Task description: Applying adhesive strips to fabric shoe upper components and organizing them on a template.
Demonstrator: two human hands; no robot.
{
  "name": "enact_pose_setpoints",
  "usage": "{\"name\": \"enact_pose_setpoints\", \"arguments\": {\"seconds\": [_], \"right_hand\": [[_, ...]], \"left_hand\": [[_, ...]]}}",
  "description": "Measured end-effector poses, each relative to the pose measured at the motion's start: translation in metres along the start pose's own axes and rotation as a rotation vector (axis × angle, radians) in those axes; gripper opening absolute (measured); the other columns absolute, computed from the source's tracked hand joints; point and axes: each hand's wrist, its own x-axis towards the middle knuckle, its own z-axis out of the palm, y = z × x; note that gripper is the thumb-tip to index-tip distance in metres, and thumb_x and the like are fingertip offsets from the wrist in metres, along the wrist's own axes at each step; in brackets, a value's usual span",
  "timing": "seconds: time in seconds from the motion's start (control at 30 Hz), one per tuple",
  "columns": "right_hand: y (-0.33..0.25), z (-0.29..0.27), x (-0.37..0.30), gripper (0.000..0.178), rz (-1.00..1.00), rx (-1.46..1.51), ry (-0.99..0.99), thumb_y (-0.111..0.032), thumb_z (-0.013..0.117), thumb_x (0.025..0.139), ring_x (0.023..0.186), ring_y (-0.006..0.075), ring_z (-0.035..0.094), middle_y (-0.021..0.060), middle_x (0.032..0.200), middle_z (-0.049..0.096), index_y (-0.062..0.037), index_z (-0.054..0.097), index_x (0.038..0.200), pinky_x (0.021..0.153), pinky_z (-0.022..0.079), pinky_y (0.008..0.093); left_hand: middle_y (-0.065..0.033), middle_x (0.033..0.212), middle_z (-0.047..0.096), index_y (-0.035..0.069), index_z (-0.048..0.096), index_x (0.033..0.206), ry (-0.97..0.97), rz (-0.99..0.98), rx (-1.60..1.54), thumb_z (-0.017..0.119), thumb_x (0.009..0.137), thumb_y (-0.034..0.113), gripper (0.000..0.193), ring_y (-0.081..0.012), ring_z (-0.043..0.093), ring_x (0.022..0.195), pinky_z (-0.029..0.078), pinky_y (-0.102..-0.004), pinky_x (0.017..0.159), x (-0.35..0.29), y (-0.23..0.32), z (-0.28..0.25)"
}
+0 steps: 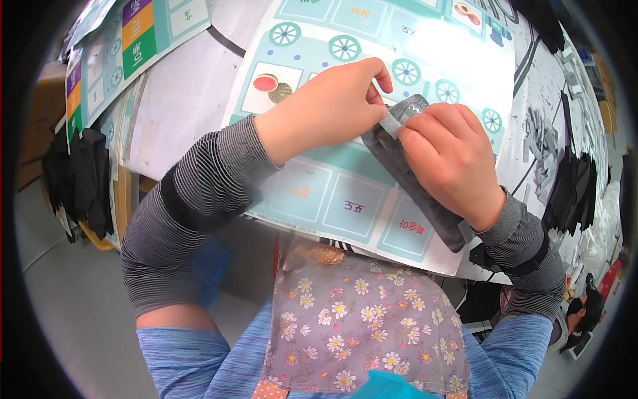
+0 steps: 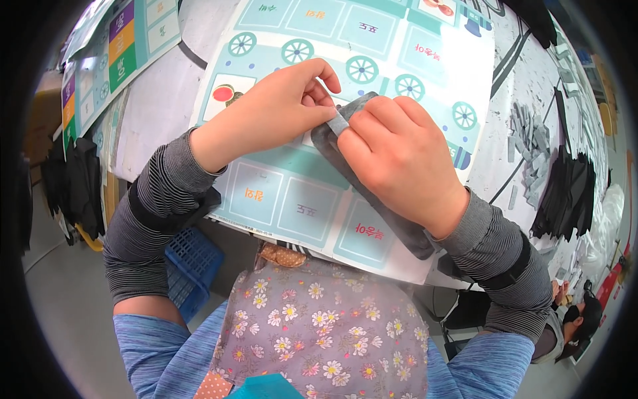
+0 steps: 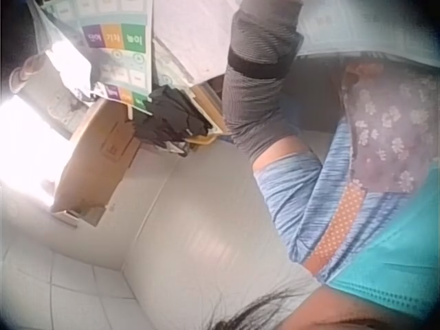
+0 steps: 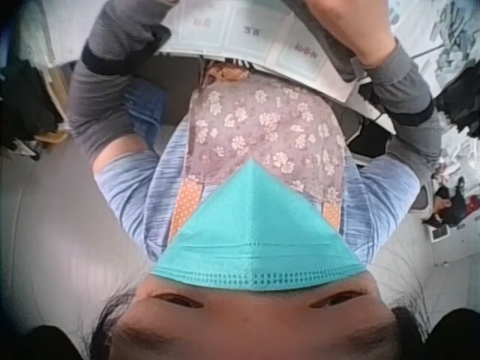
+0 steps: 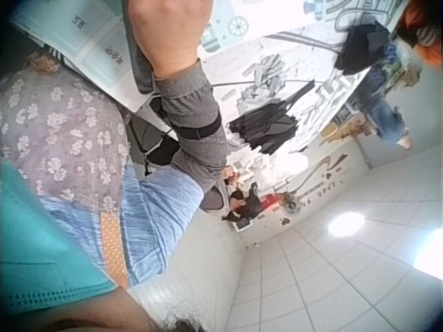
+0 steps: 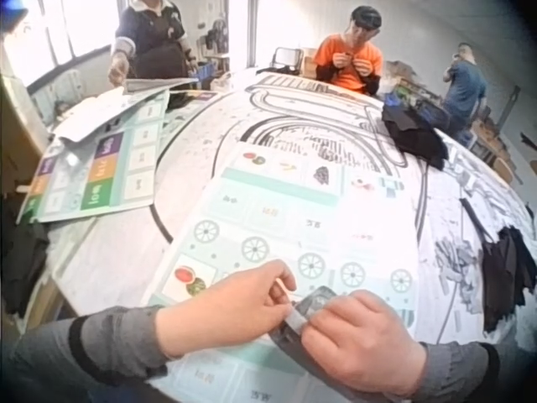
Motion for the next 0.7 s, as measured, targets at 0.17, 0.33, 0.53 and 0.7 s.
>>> {"name": "enact_pose_setpoints", "arguments": {"seconds": [0.17, 0.33, 0.53, 0.7], "right_hand": [[0.0000, -0.0014, 0.0006, 0.010, 0.012, -0.003, -0.014, -0.010, 0.062, 0.070, 0.084, 0.0209, 0.057, 0.0040, 0.079, 0.055, -0.0060, 0.056, 0.077, 0.074, 0.048, 0.0331], [0.0001, -0.0044, -0.0010, 0.011, 0.036, -0.017, -0.047, -0.010, 0.062, 0.071, 0.086, 0.0206, 0.057, 0.0036, 0.083, 0.056, -0.0060, 0.059, 0.081, 0.076, 0.048, 0.0327], [0.0014, -0.0034, -0.0057, 0.013, 0.040, -0.020, -0.064, -0.010, 0.061, 0.072, 0.085, 0.0204, 0.056, 0.0030, 0.083, 0.054, -0.0061, 0.061, 0.084, 0.076, 0.047, 0.0325], [-0.0002, -0.0013, -0.0063, 0.009, 0.039, 0.005, -0.082, -0.010, 0.061, 0.072, 0.082, 0.0204, 0.054, 0.0031, 0.080, 0.052, -0.0061, 0.059, 0.079, 0.074, 0.046, 0.0323]], "left_hand": [[-0.0081, 0.083, 0.064, 0.000, 0.060, 0.100, 0.053, 0.051, 0.066, 0.065, 0.086, 0.009, 0.017, -0.0158, 0.061, 0.076, 0.050, -0.0293, 0.067, 0.0010, -0.0029, 0.0015], [-0.0092, 0.082, 0.064, -0.001, 0.061, 0.098, 0.075, 0.041, 0.089, 0.066, 0.085, 0.010, 0.018, -0.0173, 0.062, 0.076, 0.051, -0.0301, 0.068, 0.0010, -0.0031, 0.0035], [-0.0100, 0.082, 0.065, -0.002, 0.061, 0.098, 0.095, 0.049, 0.104, 0.067, 0.083, 0.011, 0.020, -0.0185, 0.063, 0.076, 0.051, -0.0308, 0.069, 0.0015, -0.0033, 0.0058], [-0.0102, 0.081, 0.065, -0.002, 0.061, 0.098, 0.108, 0.046, 0.124, 0.067, 0.083, 0.011, 0.021, -0.0188, 0.063, 0.074, 0.051, -0.0312, 0.068, 0.0004, -0.0019, 0.0056]]}}
